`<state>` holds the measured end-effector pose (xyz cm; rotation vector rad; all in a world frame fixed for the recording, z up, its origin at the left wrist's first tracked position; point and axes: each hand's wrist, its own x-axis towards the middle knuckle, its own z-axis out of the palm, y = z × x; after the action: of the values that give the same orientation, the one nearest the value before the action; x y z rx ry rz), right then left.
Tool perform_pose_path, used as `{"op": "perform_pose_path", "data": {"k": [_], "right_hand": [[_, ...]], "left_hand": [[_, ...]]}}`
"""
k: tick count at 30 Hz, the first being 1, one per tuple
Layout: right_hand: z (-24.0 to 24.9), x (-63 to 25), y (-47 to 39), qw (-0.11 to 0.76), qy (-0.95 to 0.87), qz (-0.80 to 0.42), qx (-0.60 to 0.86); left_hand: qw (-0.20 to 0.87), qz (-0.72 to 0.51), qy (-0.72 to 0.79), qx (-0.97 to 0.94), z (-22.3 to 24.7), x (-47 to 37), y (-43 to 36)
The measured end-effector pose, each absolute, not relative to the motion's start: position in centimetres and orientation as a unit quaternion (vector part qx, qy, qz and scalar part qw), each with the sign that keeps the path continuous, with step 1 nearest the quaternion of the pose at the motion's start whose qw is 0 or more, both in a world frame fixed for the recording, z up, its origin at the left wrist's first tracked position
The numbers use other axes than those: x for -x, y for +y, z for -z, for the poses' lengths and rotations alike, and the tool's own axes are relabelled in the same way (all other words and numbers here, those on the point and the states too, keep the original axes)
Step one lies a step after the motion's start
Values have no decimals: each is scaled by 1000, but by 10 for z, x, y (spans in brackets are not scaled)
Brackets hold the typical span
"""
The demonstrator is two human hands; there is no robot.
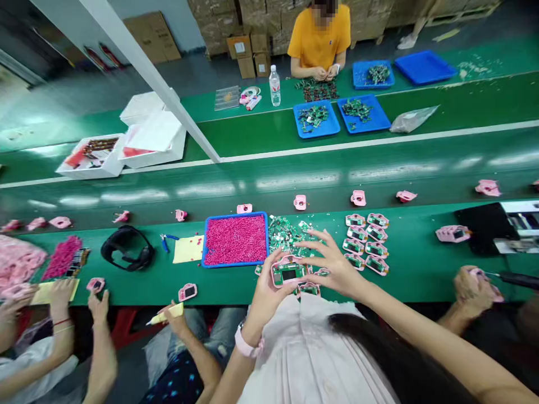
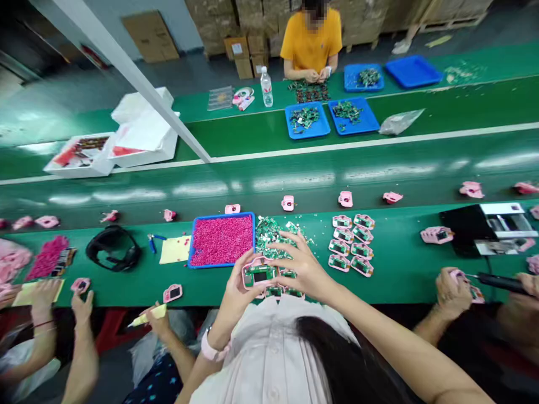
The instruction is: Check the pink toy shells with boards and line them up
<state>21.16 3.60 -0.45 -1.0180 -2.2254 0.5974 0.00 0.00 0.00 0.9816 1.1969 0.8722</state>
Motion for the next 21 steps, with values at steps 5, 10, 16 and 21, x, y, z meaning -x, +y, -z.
{"op": "perform_pose_path", "data": {"k": [5,10,16,21], "right_hand": [[4,-215,33,302,-848,-235,368],[4,-218,32,289,-847,-254,366],[10,-211,31,320,-785,-321,421],[16,-197,20,335,-673,-389,533]], "left_hand": [[635,-360,528,-434,2,-6,3],[621,-340,527,-470,6,-11,1],[591,-366,552,-460,8,-11,2],[561,-395,571,-451,10,-12,1]]}}
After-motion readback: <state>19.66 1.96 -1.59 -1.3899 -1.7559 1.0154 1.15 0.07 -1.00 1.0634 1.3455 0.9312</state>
